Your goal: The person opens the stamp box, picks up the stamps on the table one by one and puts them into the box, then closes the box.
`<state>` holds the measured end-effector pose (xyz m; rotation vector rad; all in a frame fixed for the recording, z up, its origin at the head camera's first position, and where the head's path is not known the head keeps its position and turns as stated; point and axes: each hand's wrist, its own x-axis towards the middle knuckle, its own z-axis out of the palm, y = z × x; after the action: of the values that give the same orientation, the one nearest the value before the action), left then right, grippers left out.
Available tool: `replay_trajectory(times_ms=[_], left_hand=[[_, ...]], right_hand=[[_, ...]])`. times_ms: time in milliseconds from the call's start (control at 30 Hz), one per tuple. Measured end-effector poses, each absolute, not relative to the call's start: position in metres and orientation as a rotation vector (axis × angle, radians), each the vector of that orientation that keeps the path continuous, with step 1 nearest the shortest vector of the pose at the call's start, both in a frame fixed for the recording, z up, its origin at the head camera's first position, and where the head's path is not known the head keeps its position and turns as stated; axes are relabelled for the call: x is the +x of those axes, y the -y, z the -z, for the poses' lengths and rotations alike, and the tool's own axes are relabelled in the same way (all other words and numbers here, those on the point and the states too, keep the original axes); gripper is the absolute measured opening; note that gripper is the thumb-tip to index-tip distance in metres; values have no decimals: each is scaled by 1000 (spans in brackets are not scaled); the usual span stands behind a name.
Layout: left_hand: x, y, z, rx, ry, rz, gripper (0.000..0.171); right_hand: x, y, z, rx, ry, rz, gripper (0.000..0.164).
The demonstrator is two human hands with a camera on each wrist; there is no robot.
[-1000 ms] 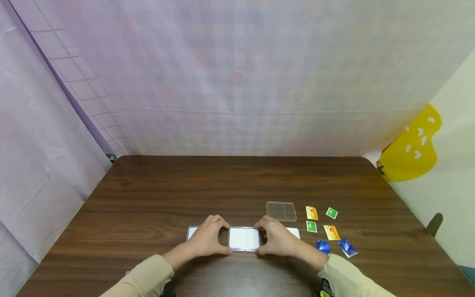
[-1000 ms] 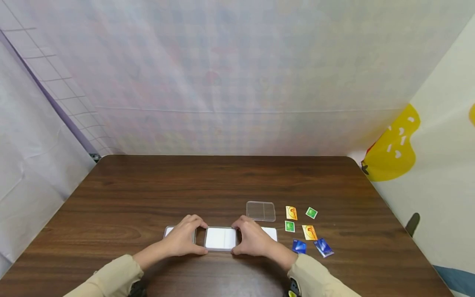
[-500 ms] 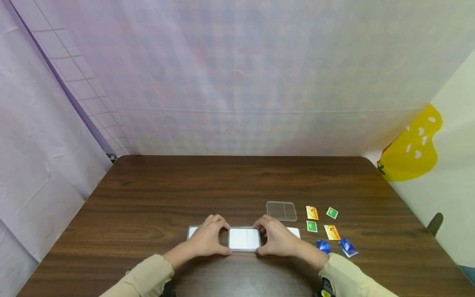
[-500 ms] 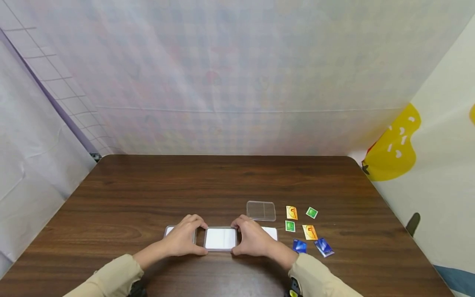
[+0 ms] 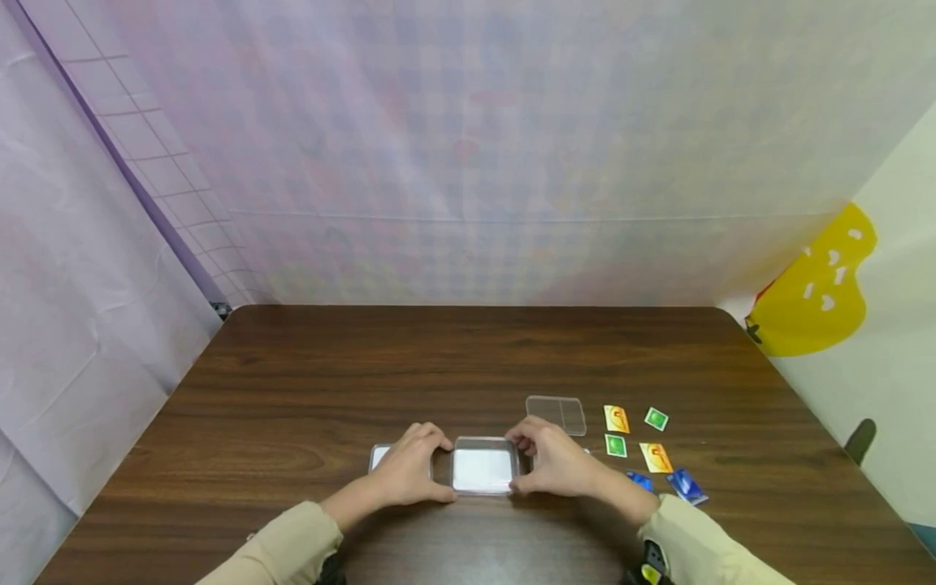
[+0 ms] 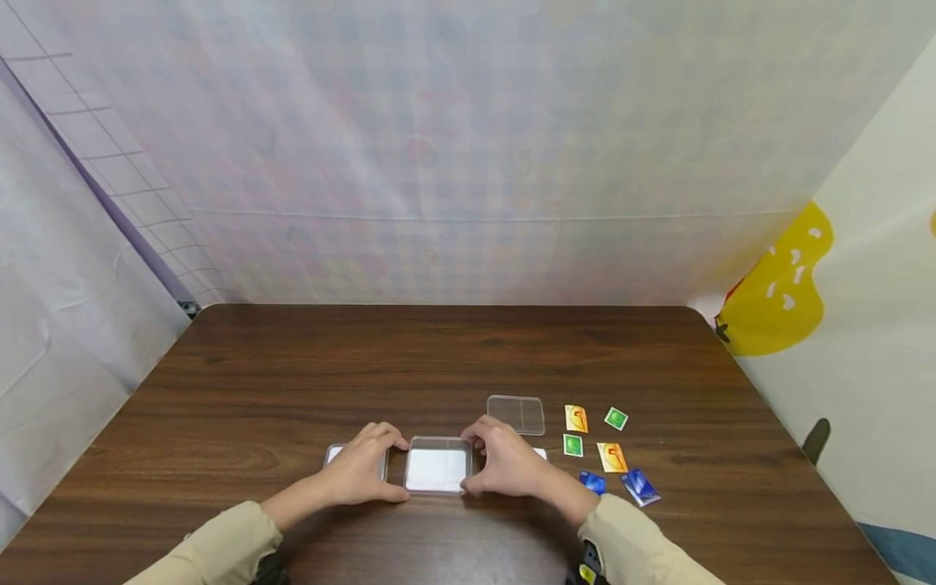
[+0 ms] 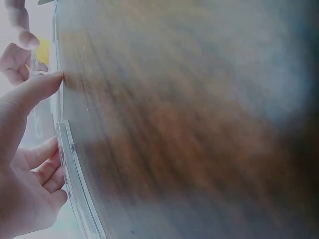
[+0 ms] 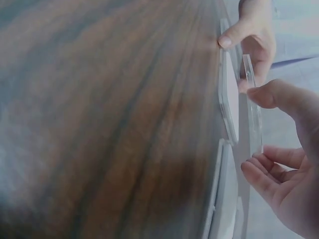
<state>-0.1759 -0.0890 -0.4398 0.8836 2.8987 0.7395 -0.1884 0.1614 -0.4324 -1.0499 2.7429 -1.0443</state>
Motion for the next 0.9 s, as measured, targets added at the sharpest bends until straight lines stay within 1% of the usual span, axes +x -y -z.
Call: replay_trajectory(times_ms=[167,333,700,900], left_hand=[[-175,89,440,857,-2896,-741,59],[-174,87,440,859,-2899,-742,59],[-174,85,440,847,-2910,-726,59],[-173,85,440,850,-2923,-726,58]], right_hand=[[-194,-165,426,-1091,-2723,1067,49],[-208,-168,423,-1121,-2702,1077,47],[-237,-170,427,-1029,-2752,1059,51],[-248,-167,430,-963,-2761,1064,51]])
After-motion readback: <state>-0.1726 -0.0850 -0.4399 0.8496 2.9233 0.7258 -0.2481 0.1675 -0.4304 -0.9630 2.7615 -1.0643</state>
